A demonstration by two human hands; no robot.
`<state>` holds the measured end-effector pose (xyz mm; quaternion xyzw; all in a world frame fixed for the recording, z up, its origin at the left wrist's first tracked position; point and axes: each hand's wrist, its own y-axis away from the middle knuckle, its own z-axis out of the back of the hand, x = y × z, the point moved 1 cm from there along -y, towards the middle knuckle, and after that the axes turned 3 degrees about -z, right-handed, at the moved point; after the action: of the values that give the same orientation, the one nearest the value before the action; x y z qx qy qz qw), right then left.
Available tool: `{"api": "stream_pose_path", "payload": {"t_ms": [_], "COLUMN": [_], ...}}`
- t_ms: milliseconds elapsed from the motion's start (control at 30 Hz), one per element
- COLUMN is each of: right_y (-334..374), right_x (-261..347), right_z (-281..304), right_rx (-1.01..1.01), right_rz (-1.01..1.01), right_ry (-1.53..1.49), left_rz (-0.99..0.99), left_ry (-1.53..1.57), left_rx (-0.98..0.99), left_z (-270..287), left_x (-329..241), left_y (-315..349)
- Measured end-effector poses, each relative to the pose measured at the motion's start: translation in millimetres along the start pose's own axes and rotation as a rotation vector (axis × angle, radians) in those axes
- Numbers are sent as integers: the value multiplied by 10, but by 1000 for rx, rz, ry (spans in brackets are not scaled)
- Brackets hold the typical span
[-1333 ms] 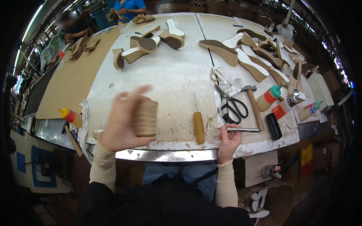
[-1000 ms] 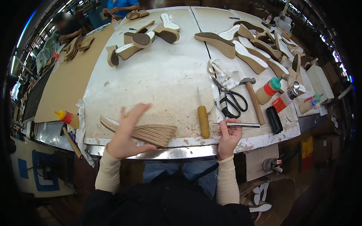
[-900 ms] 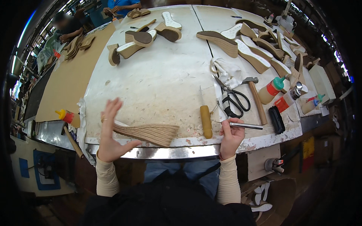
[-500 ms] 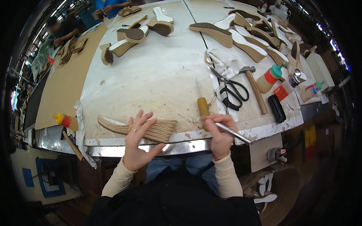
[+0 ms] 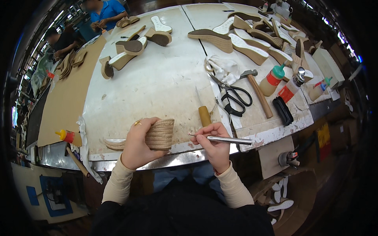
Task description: The person uses a metal rod and a wooden-handled tool to scrape and shape the sides of stacked wooden shoe heel components. They repeatedly turn the heel, scrape along its edges, and inspect the surface while working at a table with other heel parts and tools.
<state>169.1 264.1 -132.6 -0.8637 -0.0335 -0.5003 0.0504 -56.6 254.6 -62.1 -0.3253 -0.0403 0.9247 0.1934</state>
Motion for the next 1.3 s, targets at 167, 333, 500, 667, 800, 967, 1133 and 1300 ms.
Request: {"api": "stream_pose_path", "payload": {"t_ms": [167,333,500,667,800,967,1133,1300], "right_y": [-58,-45,-61,-112,-111,-191,-221,-217], "right_x": [53,66,33,-56,-40,104,199,355], "right_z": [-81,5,109,41,-2,111,288,597], "right_rx": [-58,-152,-195,-139,-106,-139,-128,-210], "right_rz": [69,67,68,134,113,80,6,-11], "right_ry": [40,118,105,184,215,275,360,548], "left_rz": [-39,-87,27,199,265,159,-2,9], "left_ry": [23,27,-31,29,189,-244,-194,-271], "left_rx": [97,11,-361,-485,-565,-353,147,217], "left_z": [-95,84,619,377,168,383,332,263], "left_x": [-62,1,297,452,445,353,242,186], "left_y": [-57,127,578,791,798,666,346,129]}}
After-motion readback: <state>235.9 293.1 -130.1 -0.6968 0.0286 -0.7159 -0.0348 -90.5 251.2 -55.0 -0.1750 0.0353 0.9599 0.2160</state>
